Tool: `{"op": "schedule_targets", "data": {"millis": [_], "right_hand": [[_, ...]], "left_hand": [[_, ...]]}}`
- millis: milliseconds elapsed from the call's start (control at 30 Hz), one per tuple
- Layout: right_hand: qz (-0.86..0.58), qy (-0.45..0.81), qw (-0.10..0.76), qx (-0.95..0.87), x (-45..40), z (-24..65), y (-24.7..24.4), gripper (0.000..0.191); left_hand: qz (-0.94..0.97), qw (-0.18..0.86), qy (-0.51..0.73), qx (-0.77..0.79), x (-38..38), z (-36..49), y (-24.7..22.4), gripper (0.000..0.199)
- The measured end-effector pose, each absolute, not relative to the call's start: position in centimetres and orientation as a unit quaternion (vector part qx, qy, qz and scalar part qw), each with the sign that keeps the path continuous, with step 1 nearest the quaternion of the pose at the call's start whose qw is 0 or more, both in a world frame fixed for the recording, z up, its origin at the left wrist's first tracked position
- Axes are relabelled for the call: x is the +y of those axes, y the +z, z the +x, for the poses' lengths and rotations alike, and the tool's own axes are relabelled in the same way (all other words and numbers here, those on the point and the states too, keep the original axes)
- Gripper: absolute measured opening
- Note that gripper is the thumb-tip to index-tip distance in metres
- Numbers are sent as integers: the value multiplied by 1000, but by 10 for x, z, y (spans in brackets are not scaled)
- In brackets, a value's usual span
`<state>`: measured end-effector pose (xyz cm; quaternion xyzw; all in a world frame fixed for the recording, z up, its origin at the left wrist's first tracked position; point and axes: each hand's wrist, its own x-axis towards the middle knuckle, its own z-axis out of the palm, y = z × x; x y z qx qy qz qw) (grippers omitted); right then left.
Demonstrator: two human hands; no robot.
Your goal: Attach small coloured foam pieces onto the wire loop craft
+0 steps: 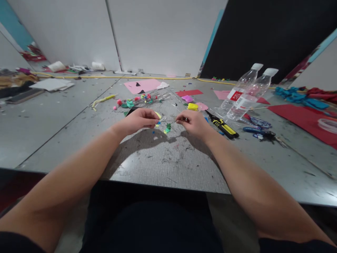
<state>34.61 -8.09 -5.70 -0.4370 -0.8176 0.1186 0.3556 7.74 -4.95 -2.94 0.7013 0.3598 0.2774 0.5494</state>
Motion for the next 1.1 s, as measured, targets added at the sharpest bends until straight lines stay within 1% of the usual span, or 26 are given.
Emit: {"op": "schedule_targets", "data": {"millis": [133, 400, 600, 833, 1100], "right_hand": [[-451, 112, 345, -815, -80, 346, -57, 11], [-451, 105, 344, -817, -79, 345, -58, 10], [-449, 92, 336, -823, -80, 344, -58, 11], [-455, 94, 338, -819, -82, 342, -56, 11], [-462, 100, 339, -813, -80, 343, -59, 11]], "left_hand": [[729, 498, 273, 381, -52, 78, -25, 8], [726, 522, 265, 360, -49, 76, -29, 15], [738, 511, 250, 363, -48, 76, -27, 16], [743, 501, 260, 360, -45, 75, -31, 18], [771, 473, 243, 350, -41, 72, -34, 11]]}}
